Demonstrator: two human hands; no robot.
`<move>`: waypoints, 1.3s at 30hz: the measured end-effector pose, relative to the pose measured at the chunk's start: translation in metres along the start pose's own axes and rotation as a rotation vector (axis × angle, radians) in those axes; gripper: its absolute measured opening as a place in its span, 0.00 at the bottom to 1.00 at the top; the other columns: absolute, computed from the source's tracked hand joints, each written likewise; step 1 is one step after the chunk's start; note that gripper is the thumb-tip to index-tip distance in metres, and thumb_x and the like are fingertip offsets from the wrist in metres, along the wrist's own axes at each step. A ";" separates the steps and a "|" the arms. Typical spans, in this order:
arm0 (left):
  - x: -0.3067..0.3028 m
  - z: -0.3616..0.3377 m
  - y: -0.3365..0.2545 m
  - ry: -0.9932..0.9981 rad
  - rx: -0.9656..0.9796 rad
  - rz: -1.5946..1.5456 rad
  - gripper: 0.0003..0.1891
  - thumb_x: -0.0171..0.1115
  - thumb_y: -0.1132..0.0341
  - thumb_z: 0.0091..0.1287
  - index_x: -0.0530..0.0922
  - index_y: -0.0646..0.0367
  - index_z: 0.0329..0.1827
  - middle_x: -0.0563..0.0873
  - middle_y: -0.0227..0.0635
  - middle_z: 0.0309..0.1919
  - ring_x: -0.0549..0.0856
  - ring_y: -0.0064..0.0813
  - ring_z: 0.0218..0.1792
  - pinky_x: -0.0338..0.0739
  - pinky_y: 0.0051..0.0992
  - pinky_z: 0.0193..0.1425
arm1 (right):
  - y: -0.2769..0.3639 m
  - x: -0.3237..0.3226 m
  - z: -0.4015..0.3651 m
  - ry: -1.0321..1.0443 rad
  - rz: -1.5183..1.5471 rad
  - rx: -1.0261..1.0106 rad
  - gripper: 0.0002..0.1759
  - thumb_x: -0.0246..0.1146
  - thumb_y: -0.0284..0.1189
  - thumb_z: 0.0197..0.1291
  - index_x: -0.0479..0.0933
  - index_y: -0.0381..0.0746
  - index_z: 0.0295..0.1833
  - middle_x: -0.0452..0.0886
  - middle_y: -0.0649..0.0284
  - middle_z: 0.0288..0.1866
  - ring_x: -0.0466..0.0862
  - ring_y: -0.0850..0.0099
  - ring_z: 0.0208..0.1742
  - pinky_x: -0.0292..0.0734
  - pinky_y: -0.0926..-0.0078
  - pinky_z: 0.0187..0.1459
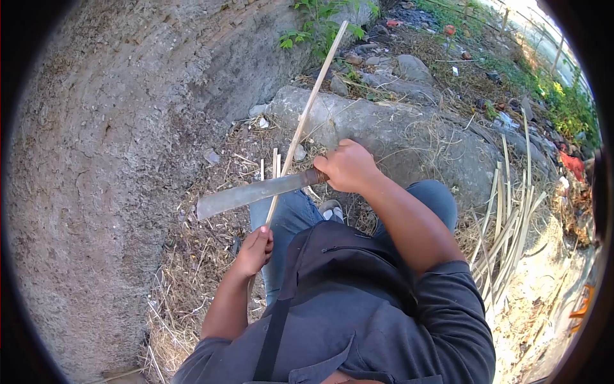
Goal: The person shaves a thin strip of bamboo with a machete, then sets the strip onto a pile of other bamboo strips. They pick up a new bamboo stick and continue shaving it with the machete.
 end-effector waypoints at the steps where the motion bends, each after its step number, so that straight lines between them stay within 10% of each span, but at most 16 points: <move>1: -0.003 -0.002 0.003 0.005 -0.005 -0.008 0.22 0.45 0.43 0.84 0.69 0.51 0.40 0.62 0.19 0.21 0.58 0.14 0.17 0.51 0.20 0.20 | -0.002 -0.001 0.000 -0.032 -0.016 -0.021 0.09 0.69 0.33 0.49 0.81 0.49 0.38 0.87 0.64 0.31 0.88 0.61 0.36 0.76 0.64 0.50; 6: -0.030 -0.026 0.007 0.051 0.093 0.144 0.22 0.45 0.44 0.84 0.69 0.52 0.38 0.64 0.21 0.22 0.60 0.15 0.19 0.55 0.20 0.22 | -0.091 -0.024 -0.014 -0.156 -0.030 0.479 0.10 0.69 0.34 0.52 0.81 0.45 0.40 0.87 0.60 0.31 0.88 0.56 0.39 0.80 0.55 0.45; 18: -0.021 -0.031 0.031 0.013 -0.052 0.008 0.21 0.44 0.46 0.85 0.69 0.51 0.38 0.64 0.20 0.23 0.60 0.14 0.19 0.55 0.19 0.22 | -0.079 0.000 -0.021 0.011 0.279 0.572 0.09 0.67 0.35 0.55 0.82 0.45 0.40 0.87 0.53 0.33 0.88 0.51 0.41 0.81 0.51 0.47; 32: -0.010 -0.018 0.010 0.034 0.012 0.035 0.24 0.44 0.39 0.83 0.67 0.50 0.37 0.61 0.21 0.21 0.59 0.15 0.18 0.52 0.21 0.20 | -0.022 -0.014 -0.004 -0.150 -0.040 -0.050 0.09 0.69 0.33 0.48 0.81 0.47 0.37 0.86 0.62 0.29 0.87 0.58 0.34 0.78 0.60 0.46; 39: -0.029 -0.020 0.017 0.008 0.074 0.157 0.23 0.45 0.42 0.83 0.68 0.51 0.37 0.63 0.21 0.22 0.59 0.16 0.18 0.54 0.20 0.22 | -0.105 -0.008 -0.030 -0.113 0.080 0.588 0.08 0.67 0.34 0.55 0.81 0.44 0.40 0.87 0.54 0.34 0.88 0.50 0.40 0.80 0.47 0.45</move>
Point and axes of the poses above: each hand's wrist, its own z-axis towards the middle knuckle, its own x-axis out of the palm, y = z × x, the point moved 8 cm from there along z, towards the middle knuckle
